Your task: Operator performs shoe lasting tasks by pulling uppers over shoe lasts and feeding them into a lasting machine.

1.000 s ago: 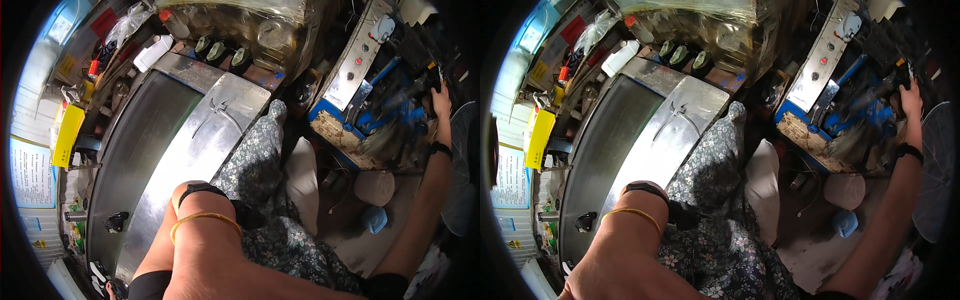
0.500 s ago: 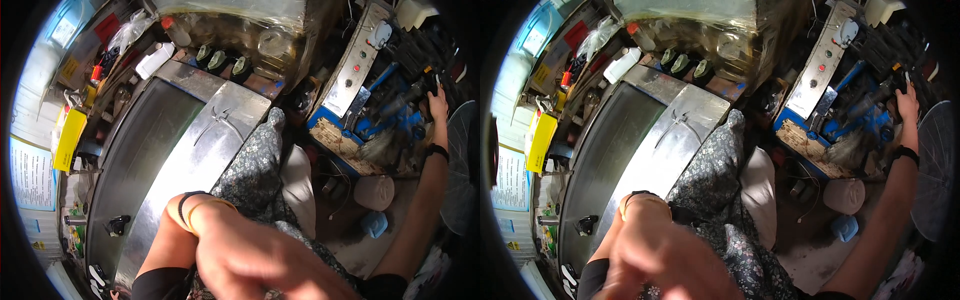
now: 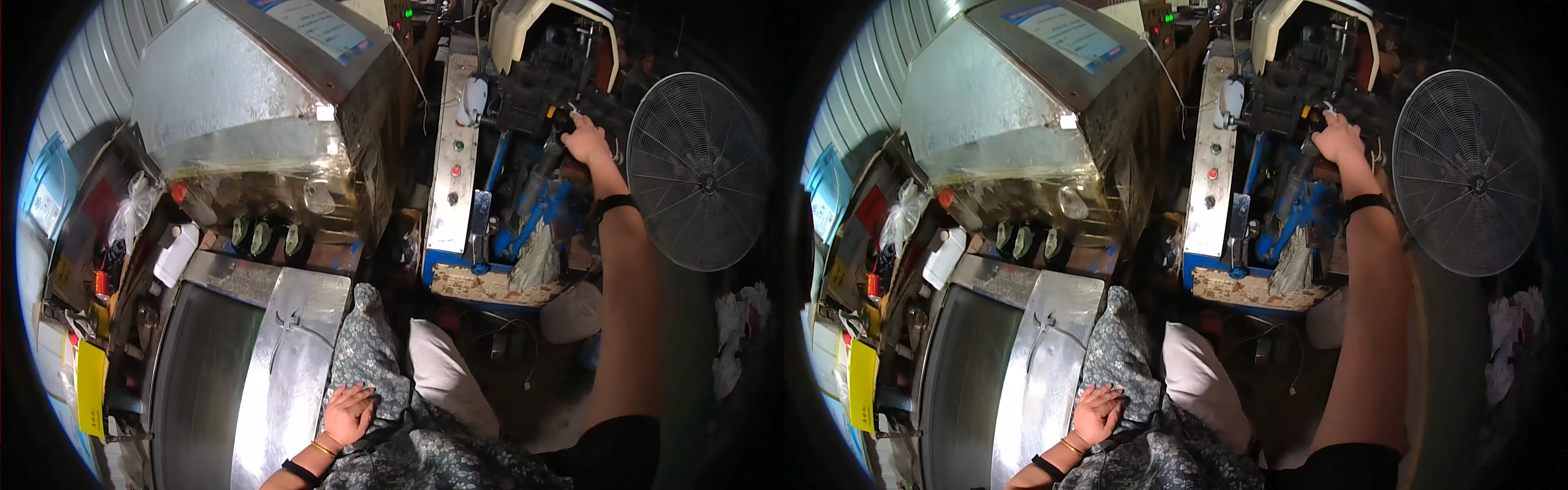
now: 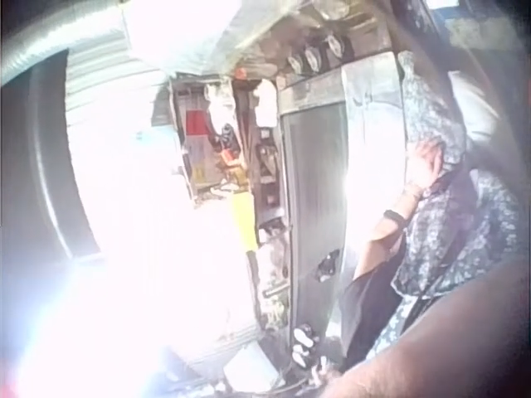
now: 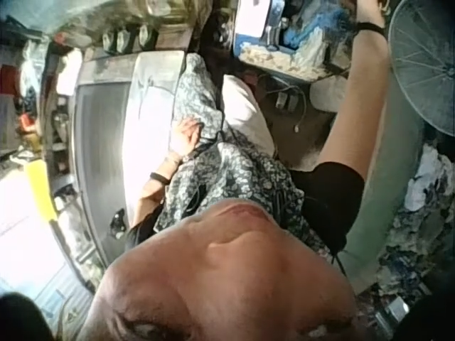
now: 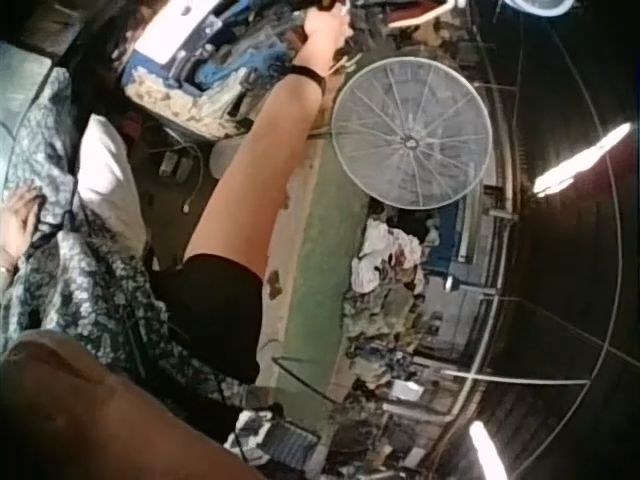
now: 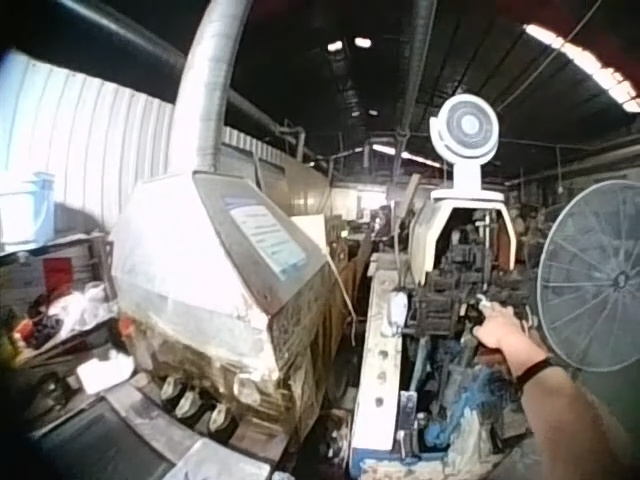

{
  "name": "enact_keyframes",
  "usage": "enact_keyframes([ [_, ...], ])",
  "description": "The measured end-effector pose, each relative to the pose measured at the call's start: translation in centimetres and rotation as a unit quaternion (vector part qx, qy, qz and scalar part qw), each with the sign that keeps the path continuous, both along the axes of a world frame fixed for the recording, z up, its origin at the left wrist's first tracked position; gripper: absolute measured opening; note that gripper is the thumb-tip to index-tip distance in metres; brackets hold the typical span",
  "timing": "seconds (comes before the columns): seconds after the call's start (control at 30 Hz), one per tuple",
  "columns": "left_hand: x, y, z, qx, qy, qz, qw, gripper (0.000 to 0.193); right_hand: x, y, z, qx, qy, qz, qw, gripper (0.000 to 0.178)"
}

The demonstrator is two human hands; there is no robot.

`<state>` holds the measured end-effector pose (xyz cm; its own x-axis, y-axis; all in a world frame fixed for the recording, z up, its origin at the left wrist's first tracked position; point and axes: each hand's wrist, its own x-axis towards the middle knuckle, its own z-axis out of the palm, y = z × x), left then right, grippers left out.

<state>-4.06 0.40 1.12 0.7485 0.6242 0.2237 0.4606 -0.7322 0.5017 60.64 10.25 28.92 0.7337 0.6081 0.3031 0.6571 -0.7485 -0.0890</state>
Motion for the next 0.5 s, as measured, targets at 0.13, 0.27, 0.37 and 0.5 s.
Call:
enact_keyframes([
  [0.13, -0.6, 0.3, -0.2, -0.006, -0.005, 0.001, 1.000, 0.019, -1.1, 0.3, 0.4, 0.006, 0.015, -0.010, 1.000, 0.070],
  [0.27, -0.3, 0.6, -0.1, -0.001, -0.011, -0.010, 1.000, 0.019, 0.5, 0.4, -0.3, -0.001, 0.003, -0.013, 1.000, 0.071],
  [0.37, -0.3, 0.4, -0.2, 0.001, -0.014, -0.005, 1.000, 0.019, 0.5, 0.3, -0.2, -0.004, 0.005, -0.017, 1.000, 0.071],
  [0.5, -0.4, 0.1, -0.1, 0.007, -0.016, 0.004, 1.000, 0.018, -1.3, 0.0, 0.5, -0.009, 0.033, -0.020, 0.999, 0.070],
])
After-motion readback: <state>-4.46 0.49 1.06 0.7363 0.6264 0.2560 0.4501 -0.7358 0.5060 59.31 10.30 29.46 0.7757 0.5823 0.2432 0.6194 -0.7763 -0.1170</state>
